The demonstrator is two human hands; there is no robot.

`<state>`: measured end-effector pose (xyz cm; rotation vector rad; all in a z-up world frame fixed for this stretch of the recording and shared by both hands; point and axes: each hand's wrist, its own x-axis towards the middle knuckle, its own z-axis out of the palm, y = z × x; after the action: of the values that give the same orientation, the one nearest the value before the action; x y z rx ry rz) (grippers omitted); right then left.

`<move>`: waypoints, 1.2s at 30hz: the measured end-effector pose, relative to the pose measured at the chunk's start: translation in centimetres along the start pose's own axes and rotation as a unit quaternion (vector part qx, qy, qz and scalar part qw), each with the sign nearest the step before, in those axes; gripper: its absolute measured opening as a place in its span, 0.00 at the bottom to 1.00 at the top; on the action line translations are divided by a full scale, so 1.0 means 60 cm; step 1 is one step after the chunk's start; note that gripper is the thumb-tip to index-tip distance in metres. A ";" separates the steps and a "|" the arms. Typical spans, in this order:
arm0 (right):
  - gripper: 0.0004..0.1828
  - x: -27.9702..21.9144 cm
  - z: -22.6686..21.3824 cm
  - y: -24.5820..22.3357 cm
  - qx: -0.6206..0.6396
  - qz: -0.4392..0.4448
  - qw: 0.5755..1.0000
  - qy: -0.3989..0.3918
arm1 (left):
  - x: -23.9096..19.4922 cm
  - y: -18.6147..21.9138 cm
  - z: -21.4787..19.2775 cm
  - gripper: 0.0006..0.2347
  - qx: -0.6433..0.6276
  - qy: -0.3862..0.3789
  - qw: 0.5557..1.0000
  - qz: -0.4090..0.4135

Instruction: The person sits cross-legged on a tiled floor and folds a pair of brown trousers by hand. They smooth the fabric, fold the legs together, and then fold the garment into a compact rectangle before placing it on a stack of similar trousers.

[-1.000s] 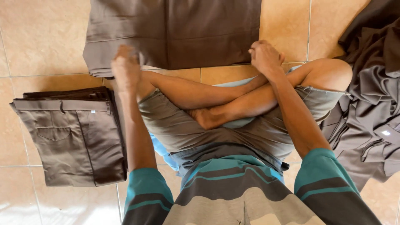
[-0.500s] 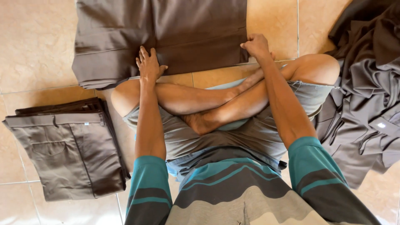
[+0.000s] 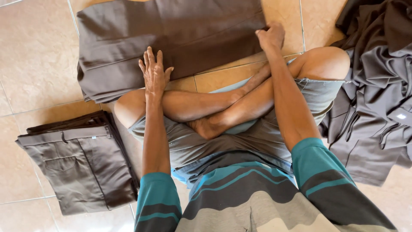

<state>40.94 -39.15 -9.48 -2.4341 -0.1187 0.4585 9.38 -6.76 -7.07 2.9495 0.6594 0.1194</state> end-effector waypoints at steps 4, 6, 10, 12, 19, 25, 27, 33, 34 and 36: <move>0.16 -0.012 -0.028 -0.018 -0.059 0.092 0.994 0.030 | -0.004 -0.004 0.010 0.34 0.021 -0.015 1.000 0.012; 0.16 0.025 -0.007 0.023 -0.056 0.106 0.993 0.011 | -0.007 -0.010 0.027 0.35 0.032 -0.050 0.998 -0.008; 0.22 0.133 0.026 0.129 -0.141 0.006 0.989 0.052 | -0.006 -0.018 0.053 0.33 0.071 -0.044 0.996 -0.004; 0.28 0.144 0.026 0.136 -0.178 -0.020 0.982 0.065 | -0.005 -0.023 0.061 0.33 0.085 -0.031 0.996 -0.004; 0.26 0.171 0.039 0.186 -0.108 0.028 0.993 0.049 | -0.002 -0.026 0.100 0.29 0.126 -0.046 0.990 -0.050; 0.24 0.153 0.032 0.160 -0.075 0.059 0.994 0.045 | 0.002 -0.017 0.080 0.24 0.104 0.008 0.995 -0.005; 0.21 0.140 0.029 0.152 -0.059 0.053 0.996 0.047 | 0.000 -0.019 0.088 0.24 0.097 -0.008 0.995 -0.001; 0.32 0.170 0.044 0.181 -0.046 0.071 0.996 0.036 | 0.004 -0.019 0.088 0.24 0.090 -0.070 0.993 -0.014; 0.26 0.180 0.050 0.196 -0.047 0.044 0.997 0.052 | 0.004 -0.018 0.088 0.24 0.092 -0.055 0.994 -0.007; 0.20 0.190 0.053 0.208 -0.048 0.019 0.996 0.072 | 0.003 -0.009 0.078 0.24 0.091 -0.038 0.995 0.005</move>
<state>50.07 -44.79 -22.89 -2.5579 -0.0334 0.2994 9.81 -6.64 -11.78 3.1128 0.6805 -0.0570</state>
